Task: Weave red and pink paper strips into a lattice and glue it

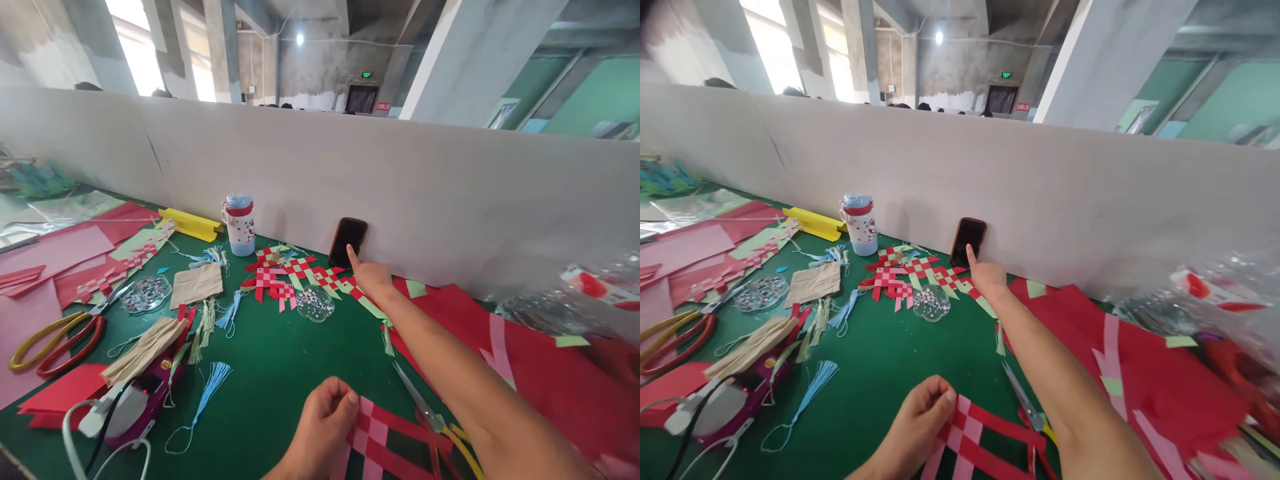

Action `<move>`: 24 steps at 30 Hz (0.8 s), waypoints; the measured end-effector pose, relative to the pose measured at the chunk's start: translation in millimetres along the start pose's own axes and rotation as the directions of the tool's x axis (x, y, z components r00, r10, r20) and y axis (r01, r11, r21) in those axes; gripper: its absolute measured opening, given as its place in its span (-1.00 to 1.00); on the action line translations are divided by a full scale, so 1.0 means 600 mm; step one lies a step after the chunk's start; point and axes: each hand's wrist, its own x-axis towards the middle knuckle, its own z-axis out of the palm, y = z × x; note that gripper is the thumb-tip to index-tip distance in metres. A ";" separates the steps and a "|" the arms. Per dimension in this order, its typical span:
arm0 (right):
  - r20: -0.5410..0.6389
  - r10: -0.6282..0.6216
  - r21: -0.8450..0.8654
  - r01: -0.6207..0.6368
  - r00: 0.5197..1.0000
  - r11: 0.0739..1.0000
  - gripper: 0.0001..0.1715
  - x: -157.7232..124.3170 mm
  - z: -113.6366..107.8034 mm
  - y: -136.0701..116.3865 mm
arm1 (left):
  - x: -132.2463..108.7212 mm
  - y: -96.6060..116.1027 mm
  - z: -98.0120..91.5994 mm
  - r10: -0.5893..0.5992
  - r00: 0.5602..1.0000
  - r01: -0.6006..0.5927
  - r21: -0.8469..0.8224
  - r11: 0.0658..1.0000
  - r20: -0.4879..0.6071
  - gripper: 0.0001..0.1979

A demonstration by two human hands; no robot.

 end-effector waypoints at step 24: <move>-0.174 0.215 0.396 -0.131 0.961 0.909 -0.55 0.004 0.029 0.023 | -0.002 0.002 0.005 -0.060 0.998 0.060 -0.019 0.998 -0.021 -0.35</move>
